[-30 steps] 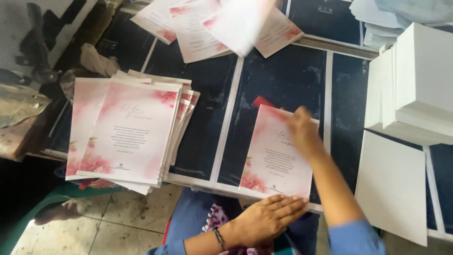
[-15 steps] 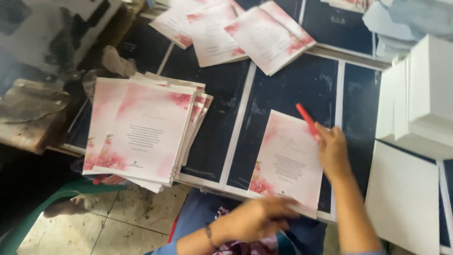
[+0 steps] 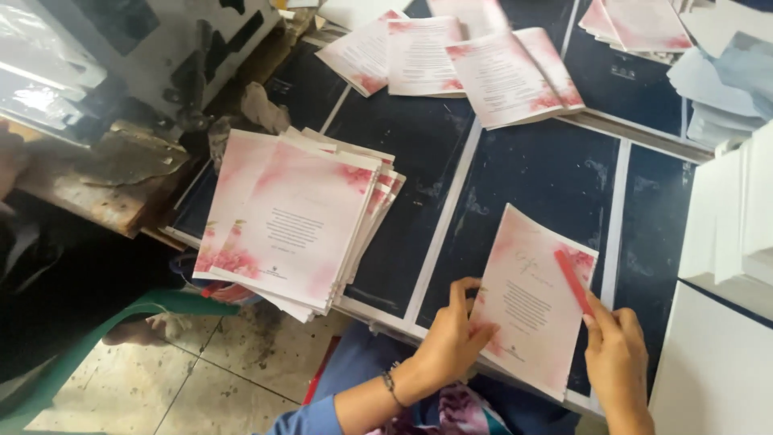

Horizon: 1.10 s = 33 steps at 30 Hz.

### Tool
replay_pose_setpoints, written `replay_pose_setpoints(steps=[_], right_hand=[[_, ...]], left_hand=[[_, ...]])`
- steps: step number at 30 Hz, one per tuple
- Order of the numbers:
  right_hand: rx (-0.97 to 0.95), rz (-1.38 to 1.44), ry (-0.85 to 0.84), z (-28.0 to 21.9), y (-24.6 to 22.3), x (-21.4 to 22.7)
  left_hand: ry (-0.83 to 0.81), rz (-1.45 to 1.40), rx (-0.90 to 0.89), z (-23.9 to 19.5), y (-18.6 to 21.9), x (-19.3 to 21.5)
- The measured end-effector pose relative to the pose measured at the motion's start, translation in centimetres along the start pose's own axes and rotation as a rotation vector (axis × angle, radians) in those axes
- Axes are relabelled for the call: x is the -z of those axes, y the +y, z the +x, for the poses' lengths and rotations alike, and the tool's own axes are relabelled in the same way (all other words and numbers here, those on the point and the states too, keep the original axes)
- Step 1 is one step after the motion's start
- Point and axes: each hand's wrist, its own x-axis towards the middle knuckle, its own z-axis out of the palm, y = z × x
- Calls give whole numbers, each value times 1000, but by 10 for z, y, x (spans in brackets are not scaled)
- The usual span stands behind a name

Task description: Folding printed invitation cards and inserting them into white folders using a manual creasing tool.

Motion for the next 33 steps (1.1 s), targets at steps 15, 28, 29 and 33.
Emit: replay_pose_setpoints(steps=[15, 28, 29, 33], right_hand=[[79, 242, 88, 177, -85, 7], [37, -129, -165, 378, -149, -162], [17, -165, -227, 382, -149, -166], [-17, -187, -149, 370, -128, -162]], left_hand=[[843, 395, 19, -73, -23, 263], [75, 135, -571, -13, -24, 89], [58, 44, -479, -9, -29, 86], [76, 83, -430, -7, -34, 86]])
